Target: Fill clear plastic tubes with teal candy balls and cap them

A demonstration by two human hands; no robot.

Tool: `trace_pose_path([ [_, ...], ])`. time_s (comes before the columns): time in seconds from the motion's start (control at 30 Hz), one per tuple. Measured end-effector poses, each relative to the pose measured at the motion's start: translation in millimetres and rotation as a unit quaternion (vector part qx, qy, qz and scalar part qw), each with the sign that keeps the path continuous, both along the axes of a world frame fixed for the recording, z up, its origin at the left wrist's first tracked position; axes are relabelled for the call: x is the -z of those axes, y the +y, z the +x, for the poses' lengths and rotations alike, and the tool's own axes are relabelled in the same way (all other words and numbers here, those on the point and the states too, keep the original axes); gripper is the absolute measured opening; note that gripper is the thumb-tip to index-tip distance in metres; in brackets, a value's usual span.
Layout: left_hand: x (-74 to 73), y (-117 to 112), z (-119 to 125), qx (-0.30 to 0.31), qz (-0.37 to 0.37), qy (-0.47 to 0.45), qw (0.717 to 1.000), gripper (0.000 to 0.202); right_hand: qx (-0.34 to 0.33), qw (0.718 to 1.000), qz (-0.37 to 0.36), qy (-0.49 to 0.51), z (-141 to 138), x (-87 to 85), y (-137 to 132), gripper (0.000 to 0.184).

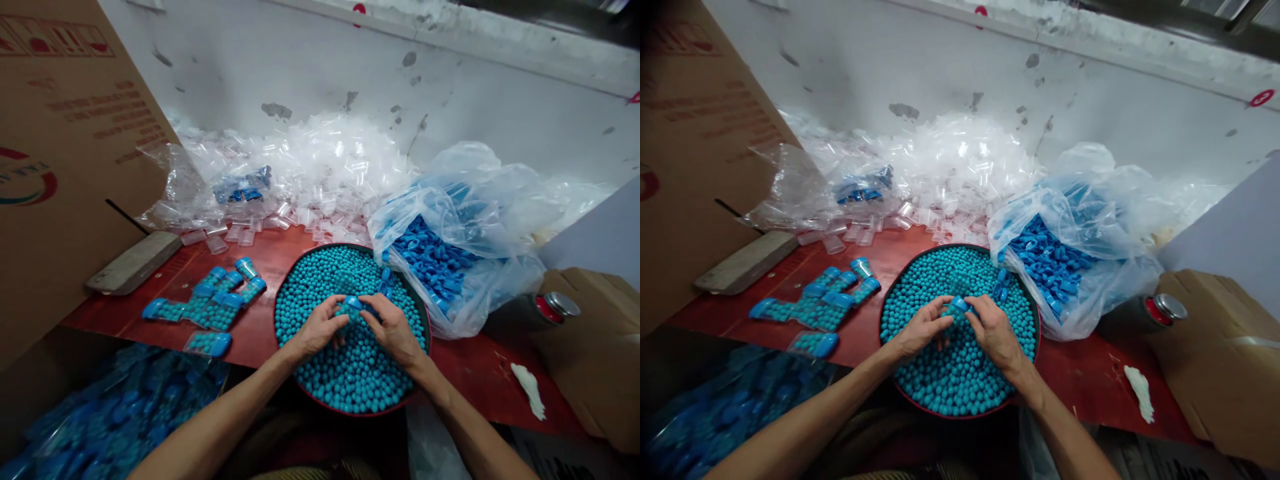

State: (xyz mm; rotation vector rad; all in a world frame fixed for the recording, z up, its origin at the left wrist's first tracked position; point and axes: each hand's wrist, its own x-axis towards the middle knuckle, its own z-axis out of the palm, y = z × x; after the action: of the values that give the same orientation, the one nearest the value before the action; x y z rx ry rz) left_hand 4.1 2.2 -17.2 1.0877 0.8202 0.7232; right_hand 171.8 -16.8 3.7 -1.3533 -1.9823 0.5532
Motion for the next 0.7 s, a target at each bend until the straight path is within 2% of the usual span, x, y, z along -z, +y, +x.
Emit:
trace_pose_path([
  [0.1,-0.1,0.7,-1.6,-0.015,-0.017,-0.014,1.000,0.045,-0.024,0.999,0.011,-0.024,1.8,7.8,-8.4,0.027],
  [0.2,-1.1,1.4,-2.6,0.003,-0.017,-0.012,1.000,0.044,-0.023,1.000,-0.010,-0.002,15.5,7.6,-13.0,0.023],
  [0.33,-3.0,1.6,-1.6,0.014,0.000,0.007,1.000,0.043,0.027,0.997,-0.046,0.048,27.2,-2.6,-11.6,0.017],
  [0.43,-1.7,1.5,-0.9,0.016,0.010,0.009,1.000,0.043,0.066,0.994,-0.021,0.082,13.2,-4.0,-10.6,0.017],
  [0.57,2.3,1.3,-2.7,0.013,0.011,-0.007,1.000,0.044,0.066,0.992,0.009,0.111,-14.2,4.9,-12.1,0.018],
  [0.7,1.7,0.3,-4.2,0.015,0.014,-0.022,1.000,0.047,0.086,0.987,-0.001,0.137,-20.1,7.0,-12.6,0.016],
])
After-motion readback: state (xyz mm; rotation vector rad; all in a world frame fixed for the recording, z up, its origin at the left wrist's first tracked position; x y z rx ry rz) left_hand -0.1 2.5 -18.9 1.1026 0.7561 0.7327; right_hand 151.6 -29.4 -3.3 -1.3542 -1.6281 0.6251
